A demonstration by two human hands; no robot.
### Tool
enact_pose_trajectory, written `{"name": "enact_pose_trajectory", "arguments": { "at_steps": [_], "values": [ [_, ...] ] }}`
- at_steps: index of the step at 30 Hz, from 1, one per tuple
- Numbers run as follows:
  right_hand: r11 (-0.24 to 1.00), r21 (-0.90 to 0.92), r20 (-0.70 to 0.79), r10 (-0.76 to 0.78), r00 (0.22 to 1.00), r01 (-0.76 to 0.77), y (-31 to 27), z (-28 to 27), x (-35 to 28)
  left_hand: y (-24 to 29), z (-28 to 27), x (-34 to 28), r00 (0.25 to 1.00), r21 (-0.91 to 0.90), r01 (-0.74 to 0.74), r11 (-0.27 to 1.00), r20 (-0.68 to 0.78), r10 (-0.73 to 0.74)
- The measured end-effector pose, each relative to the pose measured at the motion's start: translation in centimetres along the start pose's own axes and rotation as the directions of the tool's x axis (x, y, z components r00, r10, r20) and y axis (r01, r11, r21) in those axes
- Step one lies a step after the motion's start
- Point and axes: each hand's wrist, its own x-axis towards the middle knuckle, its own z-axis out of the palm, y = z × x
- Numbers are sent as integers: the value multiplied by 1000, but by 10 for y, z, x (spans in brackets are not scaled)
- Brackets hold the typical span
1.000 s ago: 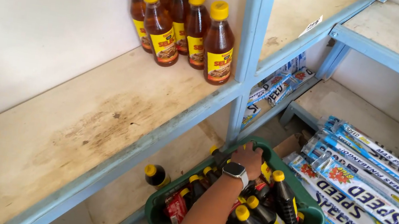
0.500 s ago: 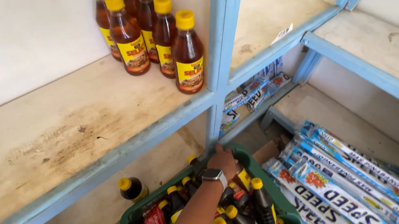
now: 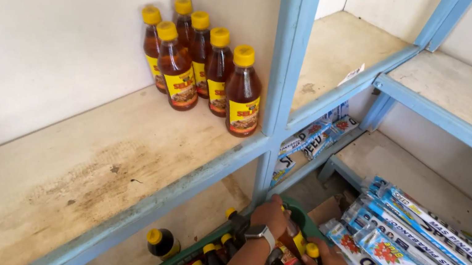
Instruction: Stocking small condiment bottles onto a lower grocery store shelf from a storage crate.
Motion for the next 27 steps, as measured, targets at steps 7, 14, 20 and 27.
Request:
{"name": "enact_pose_trajectory", "arguments": {
  "at_steps": [7,14,20,27],
  "values": [
    [729,684,-79,31,996,31,63,41,27,9,-20,-59,939,-192,-326,926,-182,292],
    [531,847,-14,35,999,-6,105,73,56,17,-18,-81,768,-268,-606,748,-441,464],
    [679,734,-41,64,997,-13,74,42,25,17,-46,-113,541,-92,-826,557,-410,734],
    [757,364,-429,-381,819,543,15,25,-15,16,-120,-195,376,-21,-895,445,-571,730]
  ]
}}
